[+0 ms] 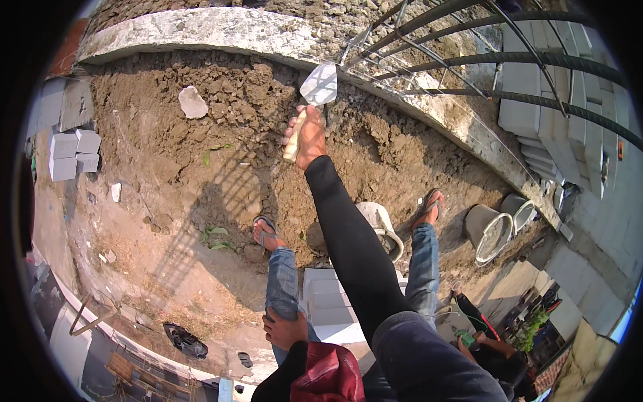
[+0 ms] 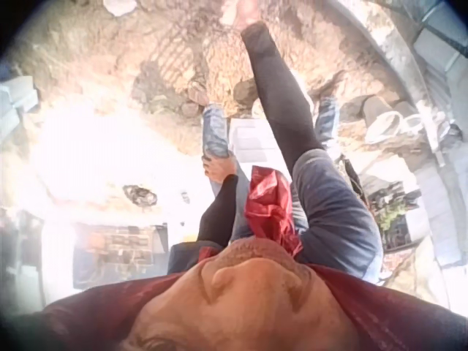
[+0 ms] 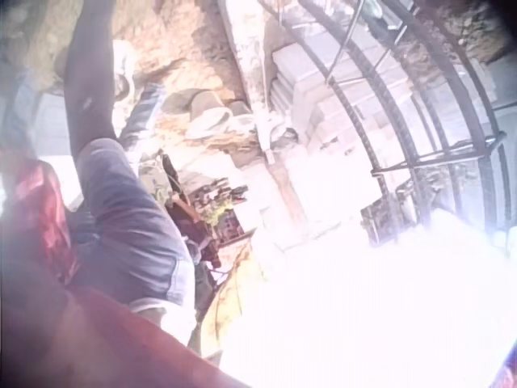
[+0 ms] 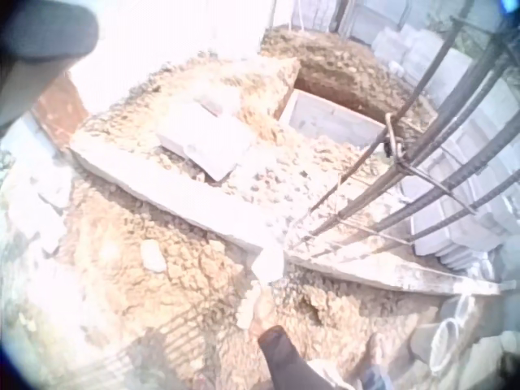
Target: The person uses a trowel to apply mortar onto a horizontal concrete beam, scooping the material from a bucket and spreading it evenly along the surface.
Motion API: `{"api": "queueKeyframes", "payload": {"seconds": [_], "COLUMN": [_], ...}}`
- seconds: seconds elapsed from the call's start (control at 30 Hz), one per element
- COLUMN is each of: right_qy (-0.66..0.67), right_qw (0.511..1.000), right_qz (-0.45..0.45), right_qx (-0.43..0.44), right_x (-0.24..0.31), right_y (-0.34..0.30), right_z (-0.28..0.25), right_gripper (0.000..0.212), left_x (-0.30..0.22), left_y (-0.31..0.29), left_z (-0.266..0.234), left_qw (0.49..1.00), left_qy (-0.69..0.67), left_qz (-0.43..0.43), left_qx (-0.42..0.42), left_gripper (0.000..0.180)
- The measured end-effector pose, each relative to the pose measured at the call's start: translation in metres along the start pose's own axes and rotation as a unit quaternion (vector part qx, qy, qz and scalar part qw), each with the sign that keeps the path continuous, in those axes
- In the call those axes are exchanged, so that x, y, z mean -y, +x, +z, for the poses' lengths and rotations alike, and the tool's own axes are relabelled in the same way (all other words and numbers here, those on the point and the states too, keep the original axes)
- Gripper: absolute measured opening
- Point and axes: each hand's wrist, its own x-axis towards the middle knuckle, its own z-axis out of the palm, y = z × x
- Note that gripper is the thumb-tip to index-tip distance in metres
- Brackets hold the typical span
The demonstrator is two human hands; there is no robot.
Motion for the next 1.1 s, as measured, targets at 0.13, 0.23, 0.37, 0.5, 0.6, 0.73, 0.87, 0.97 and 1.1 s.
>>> {"api": "queueKeyframes", "payload": {"seconds": [0.13, 0.23, 0.37, 0.5, 0.6, 0.73, 0.87, 0.97, 1.1], "right_qy": [0.080, 0.041, 0.061, -0.163, -0.165, -0.358, -0.622, -0.710, -0.758], "right_qw": [0.997, 0.998, 0.988, 0.986, 0.978, 0.919, 0.772, 0.669, 0.559], "right_qz": [-0.006, -0.036, -0.114, -0.042, -0.096, -0.152, -0.120, -0.163, -0.232], "right_qx": [0.024, -0.006, -0.086, 0.002, -0.089, -0.061, -0.057, -0.146, -0.243], "right_x": [0.005, 0.021, 0.015, -0.016, -0.019, -0.005, 0.026, 0.054, 0.143], "right_y": [0.024, 0.062, 0.081, 0.027, 0.010, 0.024, -0.048, -0.122, -0.111], "right_z": [0.012, 0.031, 0.069, 0.033, 0.016, 0.018, -0.084, -0.174, -0.246], "right_gripper": [0.034, 0.036, 0.035, 0.038, 0.039, 0.044, 0.046, 0.043, 0.040], "left_x": [0.012, 0.014, 0.018, 0.022, 0.015, 0.009, 0.007, 0.000, -0.005], "left_y": [0.008, 0.010, 0.010, 0.016, 0.015, 0.010, 0.010, 0.010, 0.003], "left_z": [0.001, -0.002, 0.003, -0.003, -0.010, -0.005, -0.009, -0.014, -0.012], "left_qw": [1.000, 1.000, 1.000, 1.000, 0.999, 1.000, 1.000, 1.000, 0.999], "left_qy": [-0.001, -0.010, -0.017, -0.009, -0.007, 0.003, 0.018, 0.017, 0.040], "left_qz": [-0.015, -0.017, -0.009, -0.013, -0.017, -0.001, -0.005, -0.002, 0.009], "left_qx": [0.005, 0.018, 0.020, 0.005, 0.026, 0.013, 0.021, 0.015, 0.006], "left_gripper": [0.088, 0.088, 0.089, 0.089, 0.089, 0.089, 0.089, 0.089, 0.089]}}
